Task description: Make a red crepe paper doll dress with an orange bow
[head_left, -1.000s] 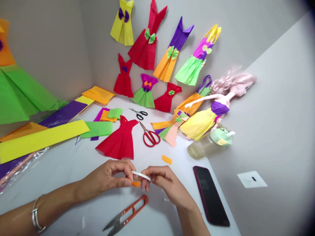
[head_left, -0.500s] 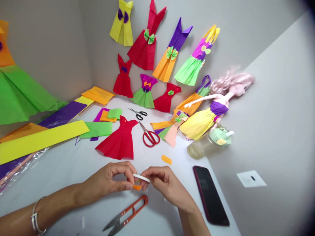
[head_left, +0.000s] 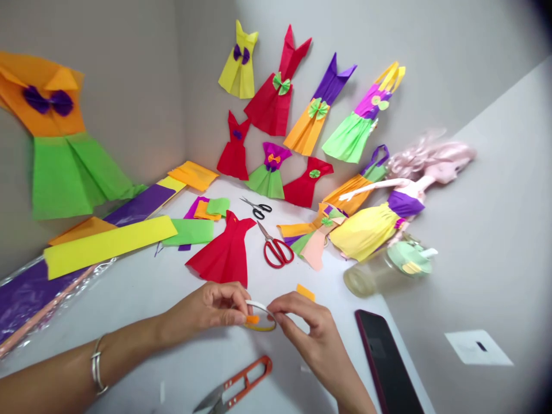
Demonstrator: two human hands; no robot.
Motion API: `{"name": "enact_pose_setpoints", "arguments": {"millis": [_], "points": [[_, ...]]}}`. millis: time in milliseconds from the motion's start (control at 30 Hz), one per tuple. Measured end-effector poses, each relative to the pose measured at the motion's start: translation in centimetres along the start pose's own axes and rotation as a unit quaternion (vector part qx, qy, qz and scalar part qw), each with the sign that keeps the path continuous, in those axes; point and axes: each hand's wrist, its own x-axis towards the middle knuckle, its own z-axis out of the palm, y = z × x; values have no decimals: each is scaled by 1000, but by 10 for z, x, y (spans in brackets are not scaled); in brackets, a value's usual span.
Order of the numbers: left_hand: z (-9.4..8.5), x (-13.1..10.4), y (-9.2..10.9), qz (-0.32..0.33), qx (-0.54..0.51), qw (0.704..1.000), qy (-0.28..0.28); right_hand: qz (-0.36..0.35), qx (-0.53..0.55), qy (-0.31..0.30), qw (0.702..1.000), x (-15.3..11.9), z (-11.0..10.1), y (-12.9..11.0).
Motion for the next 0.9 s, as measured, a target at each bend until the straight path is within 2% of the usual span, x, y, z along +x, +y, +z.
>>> {"name": "enact_pose_setpoints", "arguments": {"millis": [433, 567, 700, 800, 900], "points": [[1, 0, 3, -58, -46, 997, 12, -42, -120, -38, 991, -4, 4, 9], [2, 1, 3, -75, -90, 993, 29, -71, -125, -16, 989, -3, 7, 10], [3, 0, 9, -81, -150, 985, 35, -75, -54, 68, 993, -6, 9, 7], [3, -2, 13, -72, -157, 985, 27, -6, 71, 115, 991, -7, 12, 6], [2, -3, 13, -63, -146, 987, 17, 58, 212, 126, 967, -4, 15, 7]]}}
